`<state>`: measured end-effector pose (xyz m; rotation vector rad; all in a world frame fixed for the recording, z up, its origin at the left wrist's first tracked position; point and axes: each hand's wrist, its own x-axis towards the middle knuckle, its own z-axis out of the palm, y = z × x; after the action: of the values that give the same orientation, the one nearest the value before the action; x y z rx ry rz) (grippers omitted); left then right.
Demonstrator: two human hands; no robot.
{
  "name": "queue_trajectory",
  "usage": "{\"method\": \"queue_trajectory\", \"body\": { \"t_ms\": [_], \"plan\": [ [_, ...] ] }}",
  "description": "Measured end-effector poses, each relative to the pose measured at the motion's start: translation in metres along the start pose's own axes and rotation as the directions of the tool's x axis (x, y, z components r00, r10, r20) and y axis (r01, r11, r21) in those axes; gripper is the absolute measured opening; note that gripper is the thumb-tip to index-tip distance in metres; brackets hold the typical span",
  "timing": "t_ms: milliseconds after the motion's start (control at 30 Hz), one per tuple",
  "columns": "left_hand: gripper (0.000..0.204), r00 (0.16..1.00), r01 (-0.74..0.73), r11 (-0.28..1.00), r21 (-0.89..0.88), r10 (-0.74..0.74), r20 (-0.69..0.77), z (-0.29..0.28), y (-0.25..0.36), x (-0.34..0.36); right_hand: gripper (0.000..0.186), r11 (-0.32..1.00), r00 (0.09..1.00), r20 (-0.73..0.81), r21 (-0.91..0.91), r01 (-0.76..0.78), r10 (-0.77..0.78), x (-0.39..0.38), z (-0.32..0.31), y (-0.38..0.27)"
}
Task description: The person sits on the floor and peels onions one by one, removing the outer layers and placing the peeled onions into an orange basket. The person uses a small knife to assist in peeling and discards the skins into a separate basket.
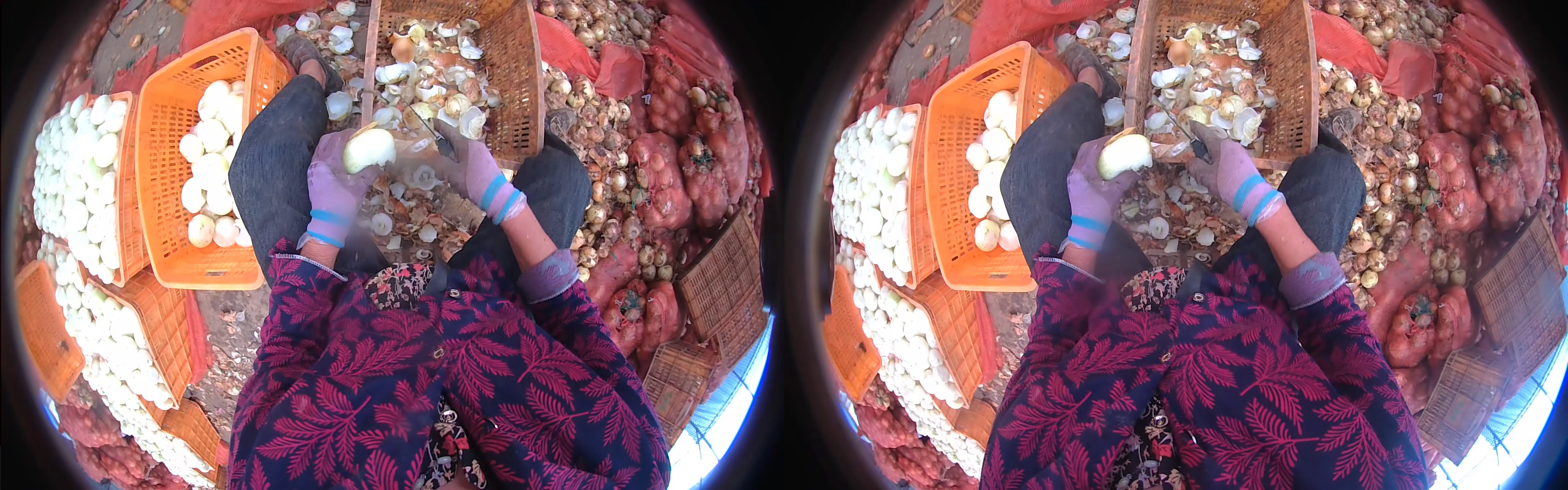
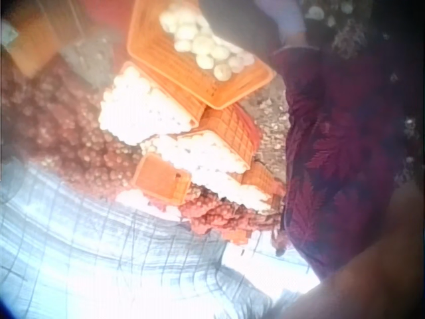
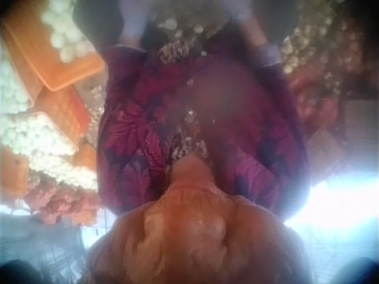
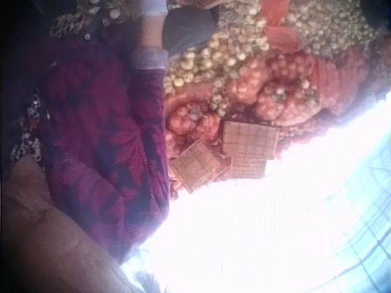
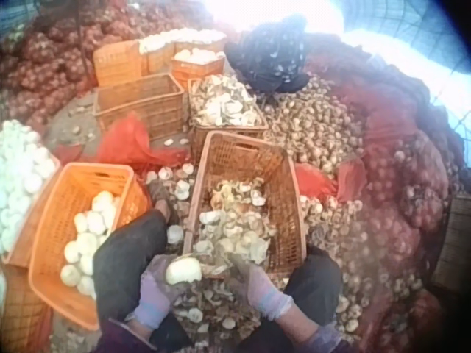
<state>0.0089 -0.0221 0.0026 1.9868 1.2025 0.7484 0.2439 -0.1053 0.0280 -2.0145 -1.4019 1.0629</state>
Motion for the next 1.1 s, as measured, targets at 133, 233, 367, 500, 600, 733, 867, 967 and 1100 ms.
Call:
{"method": "queue_trajectory", "body": {
  "t_ms": [133, 233, 367, 500, 600, 733, 867, 967, 1100],
  "plan": [
    [0.061, 0.997, 0.065, 0.955, -0.288, -0.072, -0.015, 0.0, 0.001, 0.005, 0.074, 0.954, 0.993, 0.102, 0.289, -0.086, 0.059, -0.012, 0.003, -0.048],
    [0.063, 0.997, -0.052, 0.989, -0.136, 0.044, -0.057, 0.005, 0.0, 0.013, 0.076, 0.956, 0.972, 0.052, 0.202, 0.214, -0.228, -0.009, 0.021, -0.05],
    [0.062, 0.996, -0.09, 0.976, 0.199, 0.09, 0.013, 0.0, -0.006, 0.007, 0.078, 0.966, 0.963, 0.081, 0.019, 0.257, -0.257, -0.004, 0.041, -0.031],
    [0.059, 0.999, -0.029, 0.98, 0.197, 0.038, -0.038, 0.001, -0.018, 0.01, 0.076, 0.959, 0.958, 0.04, 0.03, 0.281, -0.282, 0.011, 0.051, -0.021],
    [0.059, 0.997, 0.034, 0.99, 0.134, -0.024, -0.073, 0.002, -0.021, 0.013, 0.073, 0.95, 0.951, 0.003, 0.043, 0.308, -0.308, 0.026, 0.054, -0.021],
    [0.058, 0.993, 0.075, 0.993, 0.087, -0.066, -0.098, 0.001, -0.013, 0.01, 0.068, 0.883, 0.972, -0.016, 0.422, -0.205, 0.234, 0.043, 0.03, -0.008],
    [0.064, 0.988, 0.08, 0.984, -0.156, -0.099, -0.117, 0.012, -0.028, 0.006, 0.071, 0.993, 0.999, 0.03, 0.116, -0.024, 0.02, 0.029, 0.006, -0.022],
    [0.064, 0.975, 0.151, 0.953, -0.264, -0.187, -0.119, 0.023, -0.028, 0.006, 0.078, 0.983, 0.983, -0.002, -0.012, 0.184, -0.184, 0.003, 0.014, -0.036],
    [0.064, 0.994, 0.06, 0.998, -0.032, -0.062, -0.09, 0.006, -0.003, 0.014, 0.089, 0.934, 0.944, 0.052, -0.135, 0.329, -0.325, -0.003, 0.036, -0.046]
  ]
}}
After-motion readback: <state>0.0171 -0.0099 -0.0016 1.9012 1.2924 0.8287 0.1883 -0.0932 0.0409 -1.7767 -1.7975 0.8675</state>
